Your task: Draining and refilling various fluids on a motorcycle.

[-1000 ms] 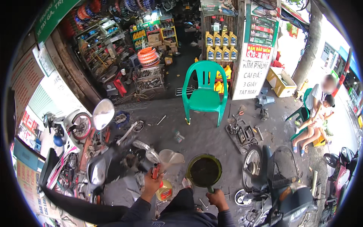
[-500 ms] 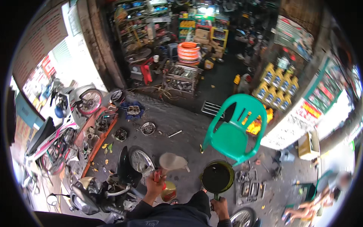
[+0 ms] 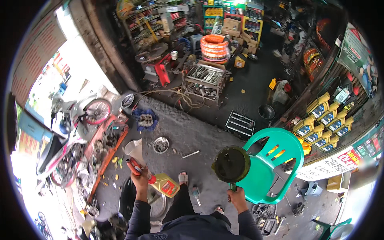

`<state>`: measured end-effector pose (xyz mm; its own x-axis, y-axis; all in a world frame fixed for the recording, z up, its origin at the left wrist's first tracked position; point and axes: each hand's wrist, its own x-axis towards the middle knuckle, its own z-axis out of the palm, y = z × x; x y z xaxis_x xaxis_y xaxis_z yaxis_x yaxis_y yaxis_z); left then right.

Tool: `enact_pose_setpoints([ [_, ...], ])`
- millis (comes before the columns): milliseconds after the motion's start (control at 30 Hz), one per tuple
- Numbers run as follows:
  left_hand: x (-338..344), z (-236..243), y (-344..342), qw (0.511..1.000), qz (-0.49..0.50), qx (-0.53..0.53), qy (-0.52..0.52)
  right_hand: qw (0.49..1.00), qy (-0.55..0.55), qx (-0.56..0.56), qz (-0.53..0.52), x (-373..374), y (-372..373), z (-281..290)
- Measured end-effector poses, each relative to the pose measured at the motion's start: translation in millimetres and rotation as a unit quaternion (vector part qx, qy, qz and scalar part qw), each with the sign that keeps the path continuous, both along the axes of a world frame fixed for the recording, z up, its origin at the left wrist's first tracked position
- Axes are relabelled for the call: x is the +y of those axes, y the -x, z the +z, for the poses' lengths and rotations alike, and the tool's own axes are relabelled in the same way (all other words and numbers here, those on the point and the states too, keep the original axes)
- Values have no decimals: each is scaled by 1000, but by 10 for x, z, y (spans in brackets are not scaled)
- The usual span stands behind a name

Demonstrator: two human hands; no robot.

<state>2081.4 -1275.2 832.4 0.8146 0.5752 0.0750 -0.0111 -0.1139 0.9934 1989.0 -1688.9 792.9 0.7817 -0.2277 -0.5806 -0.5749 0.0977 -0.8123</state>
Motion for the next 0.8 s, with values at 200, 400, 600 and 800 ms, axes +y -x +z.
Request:
enact_pose_setpoints([
  [200,25,-340,-2029,988,-136,47,-55,994,-36,40,-99,97,-942,-185],
  [400,-975,-580,-3825,921,-266,61,-279,975,-49,31,-215,99,-1794,-144],
  [600,-2278,-1269,-5184,881,-366,182,-239,959,-32,78,-269,-254,-2691,-58],
  [800,-4425,-1033,-6928,887,-388,53,-243,954,-35,105,-279,-973,-3452,-118],
])
